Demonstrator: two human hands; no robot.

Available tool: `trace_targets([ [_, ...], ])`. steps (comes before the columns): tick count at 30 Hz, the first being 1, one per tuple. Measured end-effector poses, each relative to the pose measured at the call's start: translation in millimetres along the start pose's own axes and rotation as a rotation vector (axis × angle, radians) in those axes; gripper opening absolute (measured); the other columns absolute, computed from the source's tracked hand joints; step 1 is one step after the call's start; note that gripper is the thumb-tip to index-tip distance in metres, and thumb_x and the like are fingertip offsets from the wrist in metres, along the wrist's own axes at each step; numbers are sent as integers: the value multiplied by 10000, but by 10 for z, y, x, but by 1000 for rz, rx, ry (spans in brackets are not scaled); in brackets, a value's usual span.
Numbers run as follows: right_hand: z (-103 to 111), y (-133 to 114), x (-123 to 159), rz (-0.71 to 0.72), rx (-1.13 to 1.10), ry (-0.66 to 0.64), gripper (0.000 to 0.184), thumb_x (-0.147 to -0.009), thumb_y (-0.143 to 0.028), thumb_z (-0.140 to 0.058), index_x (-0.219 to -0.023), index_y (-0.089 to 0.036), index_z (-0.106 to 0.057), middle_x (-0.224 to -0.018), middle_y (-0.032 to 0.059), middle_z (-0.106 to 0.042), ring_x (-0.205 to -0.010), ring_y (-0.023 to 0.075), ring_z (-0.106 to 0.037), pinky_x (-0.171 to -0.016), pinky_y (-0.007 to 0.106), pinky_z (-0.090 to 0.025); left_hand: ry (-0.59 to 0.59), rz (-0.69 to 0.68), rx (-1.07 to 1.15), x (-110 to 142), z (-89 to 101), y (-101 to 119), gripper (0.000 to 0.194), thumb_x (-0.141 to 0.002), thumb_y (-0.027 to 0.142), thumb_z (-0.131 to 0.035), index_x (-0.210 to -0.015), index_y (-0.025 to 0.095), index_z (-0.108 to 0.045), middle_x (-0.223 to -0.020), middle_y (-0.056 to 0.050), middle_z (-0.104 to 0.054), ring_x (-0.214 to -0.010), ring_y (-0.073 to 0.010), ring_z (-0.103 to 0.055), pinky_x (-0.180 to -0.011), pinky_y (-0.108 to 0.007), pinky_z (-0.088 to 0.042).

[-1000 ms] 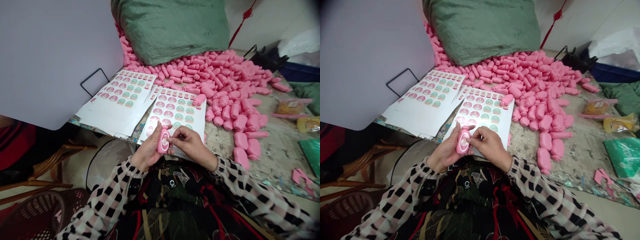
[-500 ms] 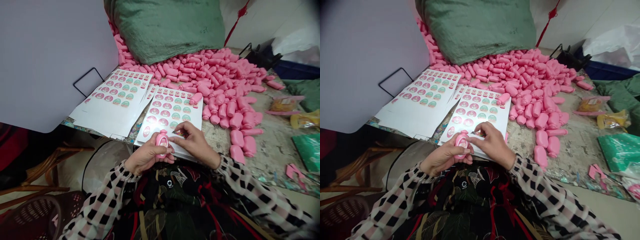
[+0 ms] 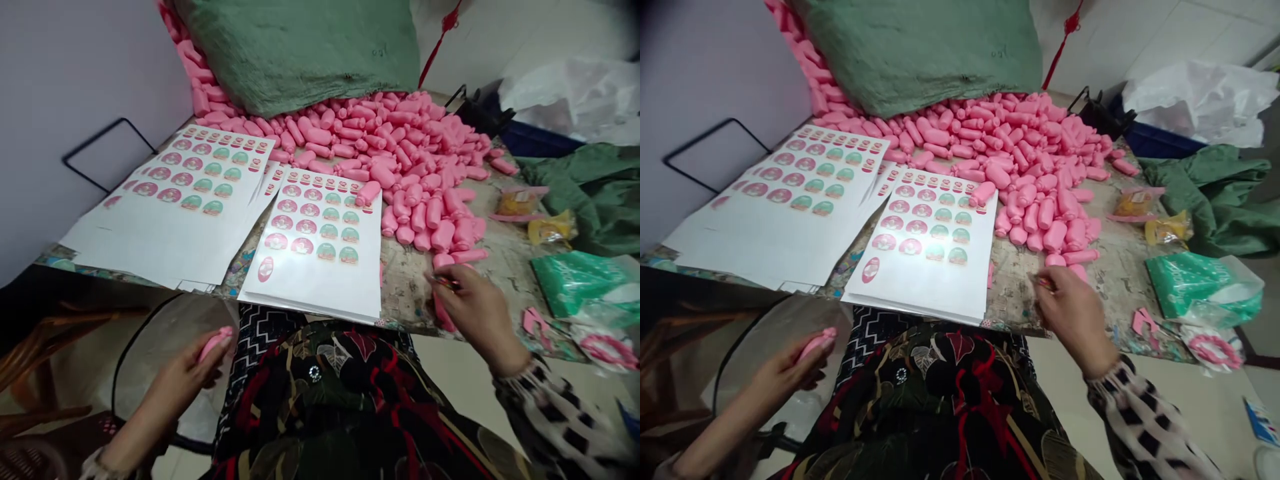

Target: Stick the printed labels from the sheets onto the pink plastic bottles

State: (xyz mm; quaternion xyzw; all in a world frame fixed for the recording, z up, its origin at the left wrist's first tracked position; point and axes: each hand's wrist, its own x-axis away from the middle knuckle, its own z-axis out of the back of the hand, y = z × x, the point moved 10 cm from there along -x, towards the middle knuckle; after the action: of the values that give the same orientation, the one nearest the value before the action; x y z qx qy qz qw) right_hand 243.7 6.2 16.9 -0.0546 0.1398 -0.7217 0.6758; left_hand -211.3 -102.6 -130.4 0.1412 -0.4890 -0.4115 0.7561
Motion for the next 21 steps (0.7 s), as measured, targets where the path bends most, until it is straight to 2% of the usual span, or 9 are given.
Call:
trace_targets([
  [2, 42, 348, 152, -132, 228, -78, 297, -850, -463, -457, -899, -214, -611, -851, 61, -645, -705, 207, -571, -552, 289, -315, 118, -19, -258, -70, 132, -185, 645, -784, 586, -454, -1242, 135, -505, -991, -148, -667, -811, -271, -661, -678, -338, -509],
  [4, -25, 578, 306, -244, 306, -188, 378, -852, -534, -407, -927, -216, -597, -818, 66, -647, -694, 229, -576, -535, 295, -300, 145, -59, -395, -116, 132, -180, 670, -788, 589, -427, -1269, 128, -500, -1110, -176, -649, -916, -309, -651, -736, -357, -502],
  [7, -179, 738, 446, -381, 187, -246, 468, -817, -606, -417, -999, -200, -562, -785, 62, -647, -690, 230, -590, -544, 296, -337, 47, -140, -399, -137, -27, 62, 562, -798, 588, -413, -1140, 186, -605, -1063, -110, -688, -965, -298, -642, -758, -328, -497],
  [10, -258, 767, 447, -454, 2, -171, 529, -754, -597, -523, -1071, -174, -516, -852, 70, -637, -694, 209, -597, -560, 293, -387, -58, -205, -338, -82, -176, 395, 485, -807, 596, -418, -1009, 223, -653, -996, -58, -707, -954, -272, -638, -787, -317, -483],
  [13, -331, 685, 400, -476, -273, -143, 536, -700, -528, -620, -1083, -172, -498, -831, 47, -611, -641, 177, -587, -540, 281, -422, -163, -273, -196, 41, -286, 720, 447, -801, 585, -468, -994, 228, -655, -995, -41, -697, -949, -245, -621, -821, -316, -467],
  [15, -363, 477, 337, -420, -480, -154, 502, -689, -488, -653, -1061, -184, -509, -812, 30, -603, -641, 163, -584, -547, 273, -446, -249, -308, -57, 144, -369, 932, 412, -790, 556, -521, -989, 222, -655, -975, -38, -688, -898, -217, -616, -789, -299, -472],
  [17, -376, 85, 255, -275, -614, -211, 452, -694, -453, -670, -1042, -198, -538, -868, 33, -615, -699, 158, -589, -602, 274, -470, -342, -313, 125, 236, -478, 1137, 401, -797, 526, -543, -1020, 206, -640, -888, -37, -678, -781, -176, -608, -717, -277, -478],
  [19, -403, -494, 212, -44, -671, -349, 382, -723, -402, -665, -1043, -212, -577, -968, 43, -625, -784, 161, -593, -678, 282, -482, -451, -295, 380, 298, -630, 1340, 427, -835, 511, -506, -1114, 198, -593, -838, -37, -663, -704, -143, -595, -679, -268, -478],
  [21, -398, -1185, 273, 271, -676, -517, 316, -777, -333, -624, -1075, -229, -601, -1016, 40, -630, -866, 163, -589, -748, 286, -475, -612, -253, 651, 347, -838, 1515, 488, -870, 535, -427, -1201, 192, -535, -893, -68, -662, -708, -141, -610, -678, -282, -488],
])
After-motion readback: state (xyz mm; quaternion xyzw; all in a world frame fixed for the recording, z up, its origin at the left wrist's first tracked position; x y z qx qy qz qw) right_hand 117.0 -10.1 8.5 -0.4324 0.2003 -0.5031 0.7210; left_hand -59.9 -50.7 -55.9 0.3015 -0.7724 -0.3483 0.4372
